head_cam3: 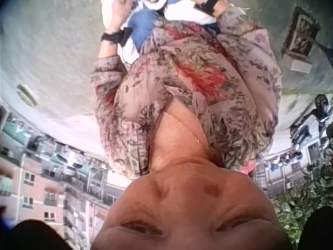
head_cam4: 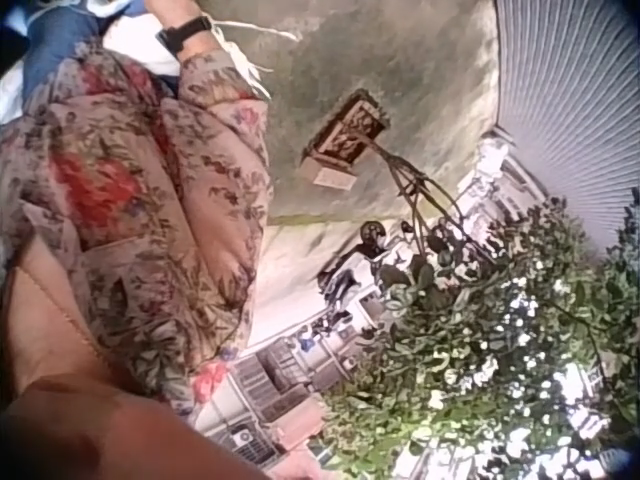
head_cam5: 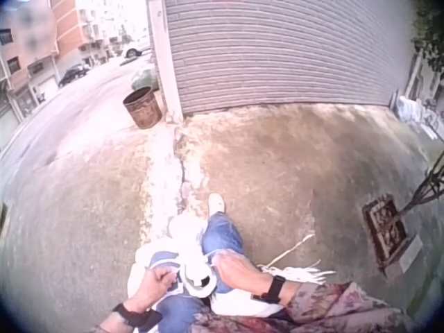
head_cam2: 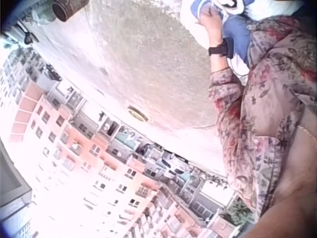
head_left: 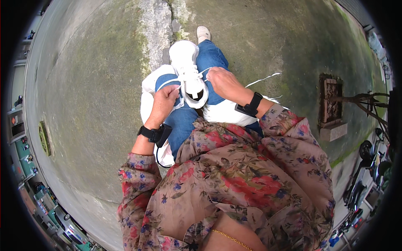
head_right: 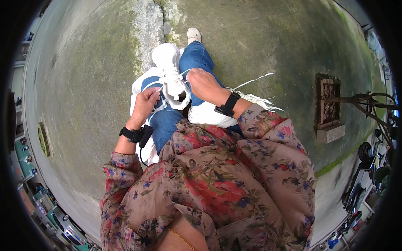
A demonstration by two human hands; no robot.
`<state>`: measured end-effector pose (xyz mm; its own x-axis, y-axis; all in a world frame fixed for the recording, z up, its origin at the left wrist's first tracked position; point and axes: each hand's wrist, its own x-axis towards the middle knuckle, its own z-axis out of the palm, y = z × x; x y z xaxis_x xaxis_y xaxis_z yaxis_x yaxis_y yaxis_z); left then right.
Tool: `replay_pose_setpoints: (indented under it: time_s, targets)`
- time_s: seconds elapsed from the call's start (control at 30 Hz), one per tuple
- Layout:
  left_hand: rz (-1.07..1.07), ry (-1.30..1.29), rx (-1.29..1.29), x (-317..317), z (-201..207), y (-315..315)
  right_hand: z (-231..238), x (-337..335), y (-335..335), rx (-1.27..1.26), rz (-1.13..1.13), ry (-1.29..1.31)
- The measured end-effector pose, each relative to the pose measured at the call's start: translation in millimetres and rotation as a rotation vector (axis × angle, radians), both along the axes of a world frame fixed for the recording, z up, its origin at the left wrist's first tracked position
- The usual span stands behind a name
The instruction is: The recorder is lacing a pair of white shoes held on their lap.
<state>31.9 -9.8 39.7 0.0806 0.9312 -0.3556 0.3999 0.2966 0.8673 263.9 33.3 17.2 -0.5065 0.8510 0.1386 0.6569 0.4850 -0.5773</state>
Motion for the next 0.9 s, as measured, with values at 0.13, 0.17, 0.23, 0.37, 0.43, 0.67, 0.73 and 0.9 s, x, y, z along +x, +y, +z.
replay_pose_setpoints:
  time_s: [0.13,0.17,0.23,0.37,0.43,0.67,0.73,0.9]
  targets:
    - [0.029,0.048,0.0,2,-3,-3,-1,-6,4,-0.007,-0.023,-0.11]
    - [0.045,0.081,0.016,2,-3,-4,-1,-8,4,-0.04,-0.024,-0.121]
    - [0.065,0.111,0.033,0,-6,-5,0,-11,5,-0.072,-0.022,-0.133]
    - [0.097,0.251,0.114,-7,-18,-8,3,-19,7,-0.146,0.034,-0.179]
    - [0.089,0.331,0.218,-1,-17,-8,4,-22,7,-0.147,0.071,-0.23]
    - [0.014,0.567,0.421,10,-21,-3,12,-22,1,0.068,-0.039,-0.196]
    - [-0.117,0.644,0.481,10,-16,-3,12,-19,3,0.007,-0.084,-0.262]
    - [-0.147,0.646,0.497,6,-15,1,10,-19,2,0.005,-0.051,-0.281]
